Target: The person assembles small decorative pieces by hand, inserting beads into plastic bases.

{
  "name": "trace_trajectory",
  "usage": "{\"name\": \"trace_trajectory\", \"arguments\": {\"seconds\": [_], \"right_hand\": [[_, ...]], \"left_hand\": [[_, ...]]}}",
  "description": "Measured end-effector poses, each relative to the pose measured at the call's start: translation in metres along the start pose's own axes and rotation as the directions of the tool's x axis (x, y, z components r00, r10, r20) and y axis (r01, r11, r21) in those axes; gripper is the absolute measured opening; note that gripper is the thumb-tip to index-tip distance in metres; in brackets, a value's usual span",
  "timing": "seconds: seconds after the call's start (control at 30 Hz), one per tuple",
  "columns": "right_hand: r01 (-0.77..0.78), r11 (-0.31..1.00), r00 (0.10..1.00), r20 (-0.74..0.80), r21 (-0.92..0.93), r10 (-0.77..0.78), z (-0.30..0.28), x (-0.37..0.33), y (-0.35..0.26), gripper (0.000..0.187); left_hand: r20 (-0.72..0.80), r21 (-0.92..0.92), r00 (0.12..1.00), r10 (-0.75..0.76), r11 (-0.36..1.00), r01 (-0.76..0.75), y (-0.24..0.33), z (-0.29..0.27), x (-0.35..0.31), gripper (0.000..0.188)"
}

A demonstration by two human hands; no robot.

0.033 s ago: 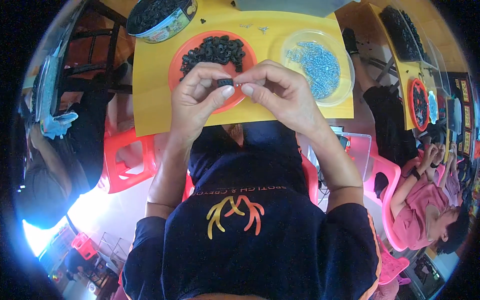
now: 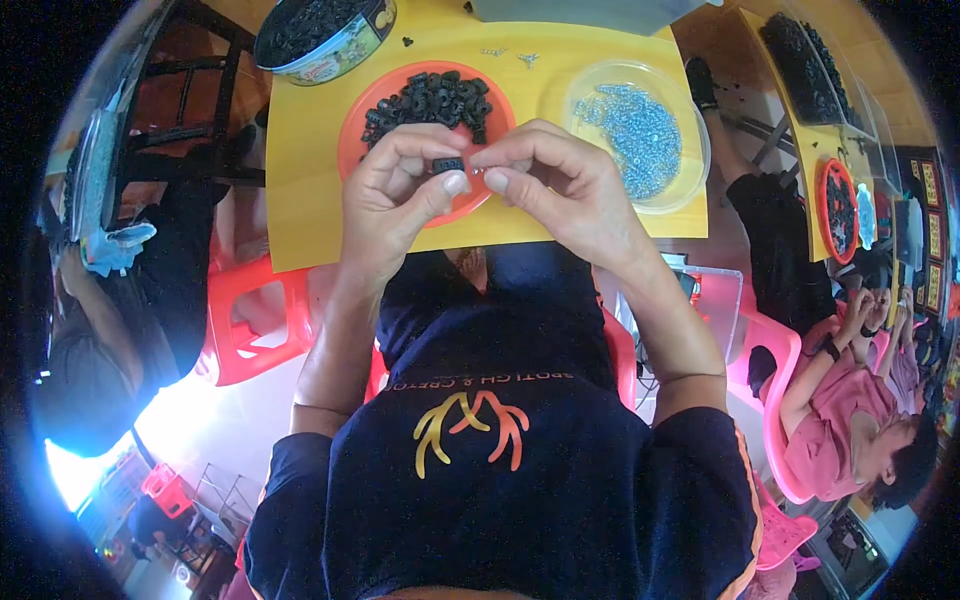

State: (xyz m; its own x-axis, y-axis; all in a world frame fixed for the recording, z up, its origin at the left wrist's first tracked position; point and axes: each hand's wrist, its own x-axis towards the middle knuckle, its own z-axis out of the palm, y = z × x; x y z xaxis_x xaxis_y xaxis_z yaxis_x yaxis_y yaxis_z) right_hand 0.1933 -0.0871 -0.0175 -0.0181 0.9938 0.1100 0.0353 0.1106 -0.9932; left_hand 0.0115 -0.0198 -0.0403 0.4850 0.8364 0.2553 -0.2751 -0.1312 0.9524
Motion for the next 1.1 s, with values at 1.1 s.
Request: {"name": "trace_trajectory", "arguments": {"seconds": [1.1], "right_hand": [[-0.452, 0.89, 0.847, 0.341, 0.06, 0.407, 0.029, 0.024, 0.009, 0.02]], "left_hand": [[0.201, 0.371, 0.972, -0.125, 0.928, 0.043, 0.022, -0.037, -0.053, 0.018]]}}
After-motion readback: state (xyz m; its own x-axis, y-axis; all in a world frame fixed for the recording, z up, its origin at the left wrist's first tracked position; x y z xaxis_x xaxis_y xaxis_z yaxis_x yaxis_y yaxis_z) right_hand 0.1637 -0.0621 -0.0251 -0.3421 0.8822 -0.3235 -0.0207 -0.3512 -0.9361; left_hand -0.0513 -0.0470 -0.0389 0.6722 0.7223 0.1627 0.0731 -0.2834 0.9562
